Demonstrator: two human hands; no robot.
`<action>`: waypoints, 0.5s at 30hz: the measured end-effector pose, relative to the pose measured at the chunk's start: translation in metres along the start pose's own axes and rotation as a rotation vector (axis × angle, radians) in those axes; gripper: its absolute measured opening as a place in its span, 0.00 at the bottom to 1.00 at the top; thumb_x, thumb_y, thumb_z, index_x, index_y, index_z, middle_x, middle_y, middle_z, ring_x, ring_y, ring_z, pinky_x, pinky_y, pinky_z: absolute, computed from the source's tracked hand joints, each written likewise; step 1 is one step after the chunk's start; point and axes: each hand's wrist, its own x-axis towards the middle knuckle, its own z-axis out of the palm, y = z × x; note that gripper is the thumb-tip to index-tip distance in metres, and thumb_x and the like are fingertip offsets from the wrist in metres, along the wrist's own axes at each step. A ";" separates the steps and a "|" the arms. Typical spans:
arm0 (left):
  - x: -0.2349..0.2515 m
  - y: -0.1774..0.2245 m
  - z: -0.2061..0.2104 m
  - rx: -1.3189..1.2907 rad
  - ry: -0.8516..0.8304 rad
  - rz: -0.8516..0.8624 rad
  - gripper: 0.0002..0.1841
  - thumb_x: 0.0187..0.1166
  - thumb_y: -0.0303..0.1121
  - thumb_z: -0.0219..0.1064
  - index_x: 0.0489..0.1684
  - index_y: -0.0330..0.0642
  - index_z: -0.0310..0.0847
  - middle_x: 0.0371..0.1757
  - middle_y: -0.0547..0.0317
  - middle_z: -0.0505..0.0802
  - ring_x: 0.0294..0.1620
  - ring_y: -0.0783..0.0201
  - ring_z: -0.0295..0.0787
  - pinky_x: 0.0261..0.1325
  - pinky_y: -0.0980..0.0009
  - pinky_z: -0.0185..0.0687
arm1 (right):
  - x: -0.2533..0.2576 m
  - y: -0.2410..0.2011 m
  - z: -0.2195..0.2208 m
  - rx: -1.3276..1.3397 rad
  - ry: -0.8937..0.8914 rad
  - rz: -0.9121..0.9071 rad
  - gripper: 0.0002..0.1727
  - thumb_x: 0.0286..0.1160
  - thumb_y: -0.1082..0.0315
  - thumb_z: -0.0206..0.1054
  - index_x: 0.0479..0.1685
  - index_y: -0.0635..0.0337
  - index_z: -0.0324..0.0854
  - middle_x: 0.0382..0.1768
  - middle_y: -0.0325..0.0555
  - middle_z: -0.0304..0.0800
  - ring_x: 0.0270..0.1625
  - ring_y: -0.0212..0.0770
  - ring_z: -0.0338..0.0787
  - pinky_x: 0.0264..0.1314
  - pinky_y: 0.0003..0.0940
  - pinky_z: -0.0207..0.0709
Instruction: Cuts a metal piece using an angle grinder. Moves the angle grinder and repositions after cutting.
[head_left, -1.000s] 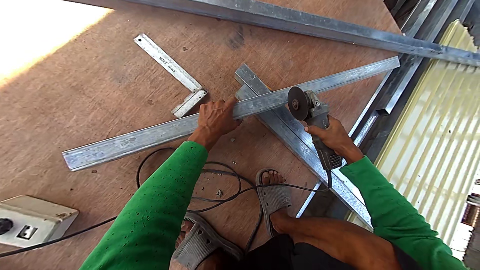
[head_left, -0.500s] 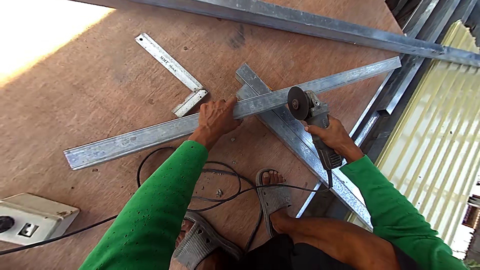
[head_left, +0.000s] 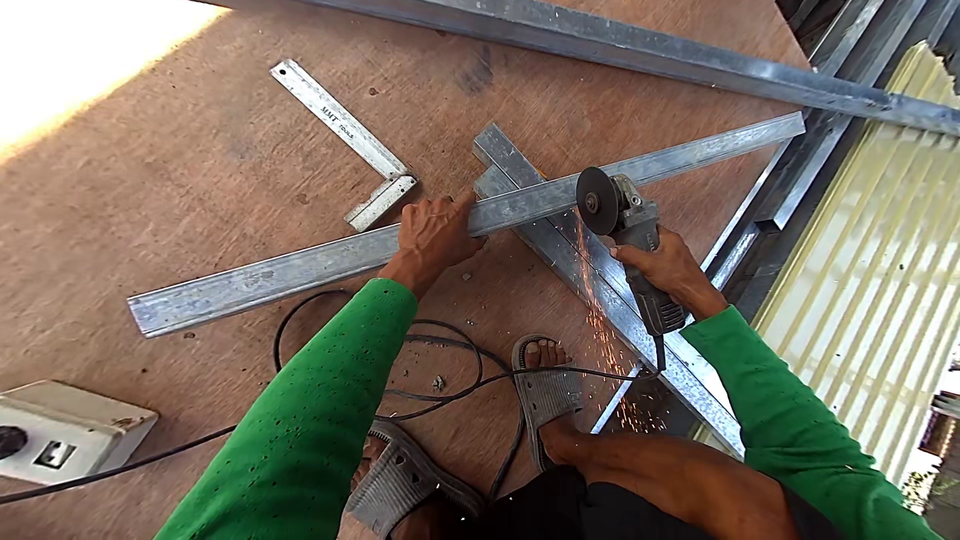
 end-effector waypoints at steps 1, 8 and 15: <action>0.000 0.000 -0.001 -0.004 -0.005 -0.003 0.31 0.66 0.58 0.76 0.60 0.47 0.80 0.44 0.37 0.91 0.46 0.33 0.90 0.41 0.35 0.77 | 0.001 -0.001 0.000 -0.004 -0.002 -0.001 0.33 0.59 0.42 0.80 0.61 0.52 0.81 0.33 0.49 0.91 0.26 0.45 0.89 0.26 0.45 0.82; 0.000 0.000 -0.001 -0.014 0.004 0.002 0.31 0.65 0.57 0.77 0.62 0.47 0.81 0.44 0.37 0.91 0.44 0.32 0.90 0.40 0.34 0.78 | 0.001 -0.005 0.000 0.001 0.004 0.000 0.32 0.59 0.42 0.79 0.60 0.51 0.81 0.32 0.49 0.91 0.25 0.45 0.89 0.23 0.45 0.80; 0.000 0.000 -0.002 -0.002 -0.005 -0.004 0.30 0.65 0.56 0.77 0.60 0.47 0.80 0.43 0.38 0.91 0.44 0.33 0.89 0.39 0.35 0.78 | 0.021 -0.010 0.003 -0.015 0.023 -0.027 0.34 0.56 0.45 0.82 0.59 0.57 0.81 0.38 0.50 0.92 0.37 0.46 0.93 0.43 0.53 0.87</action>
